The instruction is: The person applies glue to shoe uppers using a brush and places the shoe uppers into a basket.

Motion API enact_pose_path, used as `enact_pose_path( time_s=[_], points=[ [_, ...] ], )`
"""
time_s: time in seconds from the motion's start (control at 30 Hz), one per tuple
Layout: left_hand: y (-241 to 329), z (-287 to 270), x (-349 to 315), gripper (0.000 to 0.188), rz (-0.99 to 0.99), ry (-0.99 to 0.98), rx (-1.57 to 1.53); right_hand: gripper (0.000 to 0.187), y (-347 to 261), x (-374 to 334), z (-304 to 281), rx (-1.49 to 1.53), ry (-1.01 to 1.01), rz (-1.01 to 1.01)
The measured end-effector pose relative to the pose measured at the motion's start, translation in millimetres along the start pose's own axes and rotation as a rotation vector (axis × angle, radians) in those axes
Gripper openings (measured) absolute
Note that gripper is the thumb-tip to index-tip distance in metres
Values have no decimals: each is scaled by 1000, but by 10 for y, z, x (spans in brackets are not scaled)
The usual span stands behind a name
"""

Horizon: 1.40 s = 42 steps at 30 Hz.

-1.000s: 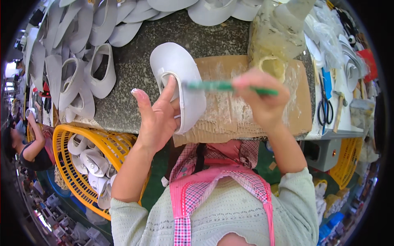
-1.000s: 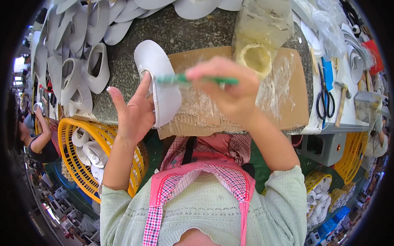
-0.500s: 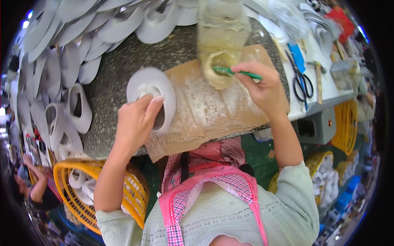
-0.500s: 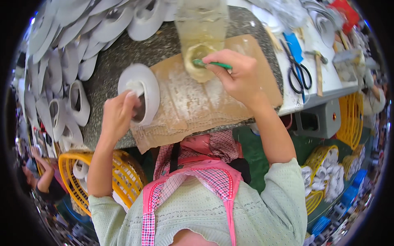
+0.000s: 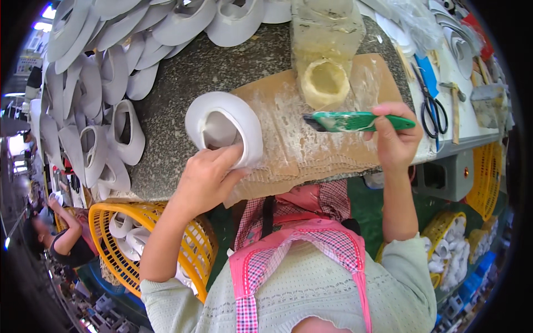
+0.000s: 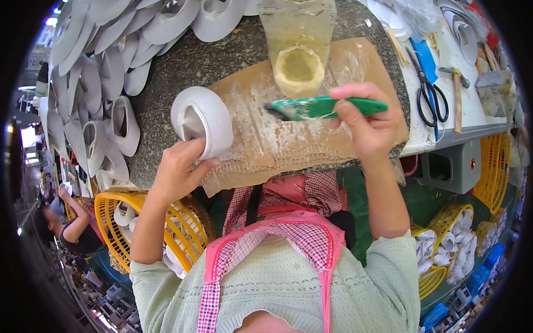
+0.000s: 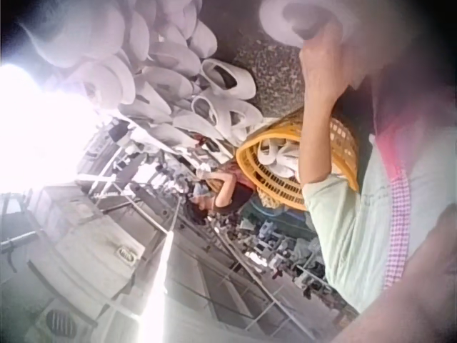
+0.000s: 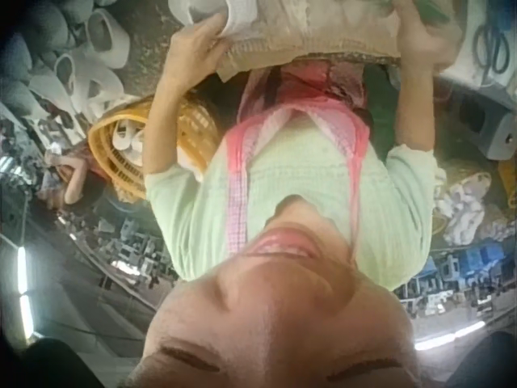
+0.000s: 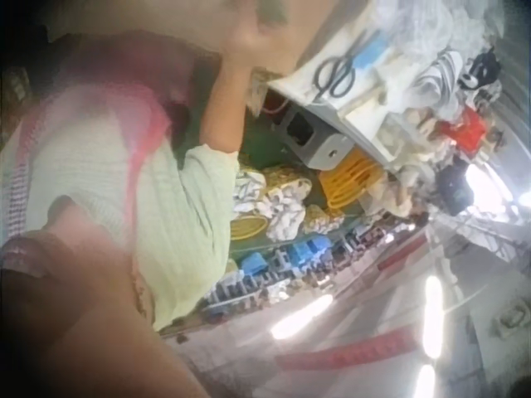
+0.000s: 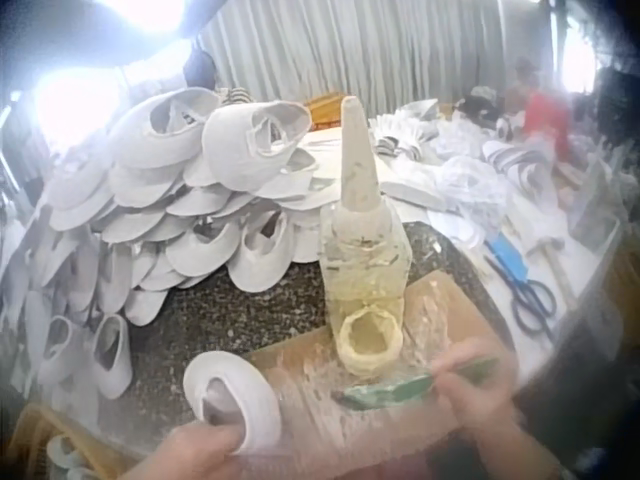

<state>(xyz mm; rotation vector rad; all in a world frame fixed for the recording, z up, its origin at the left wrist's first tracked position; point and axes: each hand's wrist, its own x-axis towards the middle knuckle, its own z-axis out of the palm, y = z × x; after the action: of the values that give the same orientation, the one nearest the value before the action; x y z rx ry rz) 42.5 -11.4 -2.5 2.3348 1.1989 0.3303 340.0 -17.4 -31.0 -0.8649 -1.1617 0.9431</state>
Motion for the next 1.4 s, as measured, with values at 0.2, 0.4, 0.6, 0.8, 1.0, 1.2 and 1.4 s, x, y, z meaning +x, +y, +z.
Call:
enact_pose_path(
  time_s=[0.2,0.4,0.6,0.8,1.0,1.2,1.4],
  points=[
    [63,155,-61,49,-291,178,-709,12,216,21,718,166,-48,-222],
    [73,169,-16,117,-400,262,-1308,13,192,-64,767,-38,-591,-394],
    [-39,111,143,118,-349,305,-1403,12,163,300,859,-90,-381,-424],
    [-93,106,4,119,-388,199,-1374,8,88,415,913,-43,-167,-283],
    [-71,210,38,93,-134,155,-1510,4,186,84,715,-189,-379,-421],
    [20,66,-88,91,-120,234,-1307,10,94,4,817,-68,-334,-305],
    [248,-155,-195,85,8,330,-555,14,65,-9,791,40,-292,-322]
  ],
)
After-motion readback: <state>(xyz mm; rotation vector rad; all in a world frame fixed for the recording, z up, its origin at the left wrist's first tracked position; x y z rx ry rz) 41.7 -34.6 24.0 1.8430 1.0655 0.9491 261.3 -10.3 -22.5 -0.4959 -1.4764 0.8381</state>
